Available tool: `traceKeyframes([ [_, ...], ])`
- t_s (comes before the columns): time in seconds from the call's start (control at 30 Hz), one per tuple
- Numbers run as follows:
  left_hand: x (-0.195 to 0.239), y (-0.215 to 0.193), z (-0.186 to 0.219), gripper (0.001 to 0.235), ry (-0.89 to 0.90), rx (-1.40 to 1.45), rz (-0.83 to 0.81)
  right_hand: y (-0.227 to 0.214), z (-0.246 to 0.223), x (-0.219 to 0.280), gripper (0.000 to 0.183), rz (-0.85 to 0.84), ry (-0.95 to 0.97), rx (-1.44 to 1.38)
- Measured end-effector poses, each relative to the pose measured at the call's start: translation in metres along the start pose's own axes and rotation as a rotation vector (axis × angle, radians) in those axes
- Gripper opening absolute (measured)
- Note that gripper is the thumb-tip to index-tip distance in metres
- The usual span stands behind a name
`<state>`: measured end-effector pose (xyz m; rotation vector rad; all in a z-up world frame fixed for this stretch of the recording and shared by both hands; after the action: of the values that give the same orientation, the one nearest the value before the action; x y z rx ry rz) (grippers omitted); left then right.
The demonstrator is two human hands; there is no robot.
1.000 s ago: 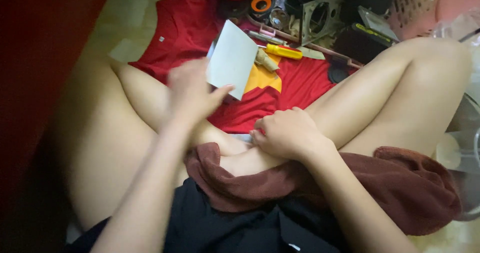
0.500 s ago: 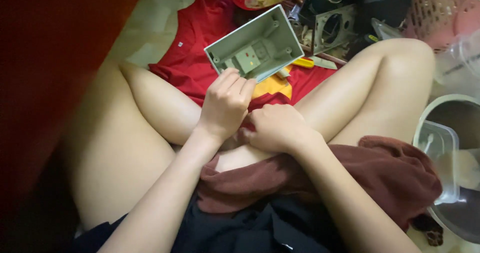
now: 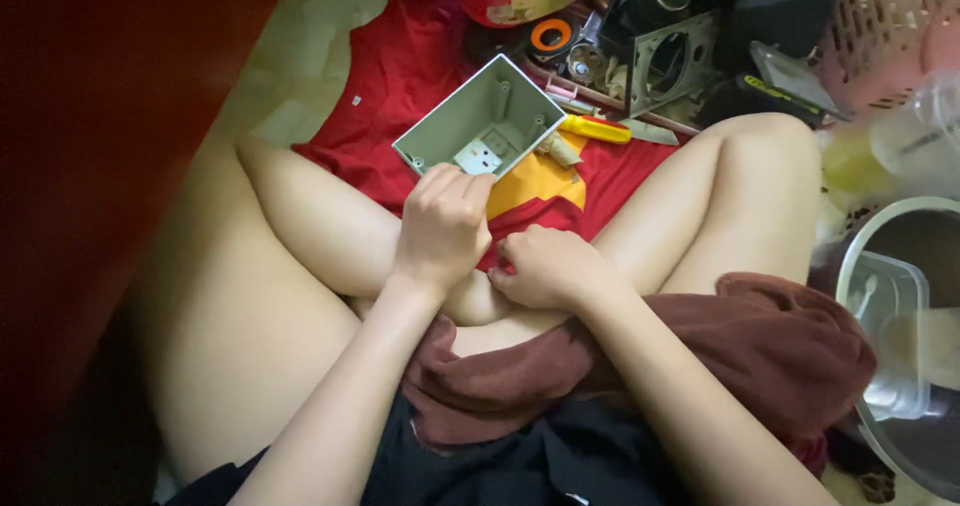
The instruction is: The person sits on the floor and cleans a metal electrical box using a brown cloth. They wipe the exterior and interior surfaces, then use a piece of sandpaper to scrub the inside of the box.
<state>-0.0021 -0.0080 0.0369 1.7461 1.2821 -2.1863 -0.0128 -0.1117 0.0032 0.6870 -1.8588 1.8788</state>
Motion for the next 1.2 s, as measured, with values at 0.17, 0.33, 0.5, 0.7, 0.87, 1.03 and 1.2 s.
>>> traceKeyframes([
  [0.17, 0.001, 0.004, -0.004, 0.016, -0.024, 0.035, -0.030, 0.005, -0.004, -0.010, 0.036, -0.030, 0.022, -0.028],
  [0.33, 0.000, 0.004, 0.000, 0.016, -0.020, 0.028, -0.030, 0.004, -0.007, -0.002, 0.038, -0.048, 0.005, -0.042],
  [0.5, -0.003, 0.002, 0.002, 0.015, -0.044, 0.011, -0.038, 0.002, -0.008, 0.000, 0.038, -0.029, -0.020, -0.047],
  [0.7, -0.007, -0.002, -0.014, 0.026, -0.231, -0.076, -0.053, 0.004, -0.008, -0.002, 0.033, -0.031, -0.034, -0.059],
  [0.87, 0.000, 0.010, -0.027, 0.028, -0.356, -0.111, -0.086, 0.001, -0.005, 0.000, 0.033, -0.027, -0.051, -0.043],
  [1.03, 0.006, 0.013, -0.035, 0.026, -0.401, -0.138, -0.066, 0.002, -0.006, -0.001, 0.033, -0.029, -0.054, -0.059],
  [1.2, 0.009, 0.016, -0.039, 0.020, -0.405, -0.102, -0.146, 0.002, -0.003, -0.010, 0.036, 0.015, -0.022, -0.019],
])
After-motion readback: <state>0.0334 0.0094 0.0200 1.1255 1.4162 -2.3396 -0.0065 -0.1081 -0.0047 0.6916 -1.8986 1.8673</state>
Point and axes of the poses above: each hand's wrist, its own x-axis away from the middle knuckle, its own y-axis out of the palm, z = x × y, the point moved 6 cm from there along -x, towards the middle knuckle, and after that the axes turned 14 degrees about y, right-handed, at the moved point
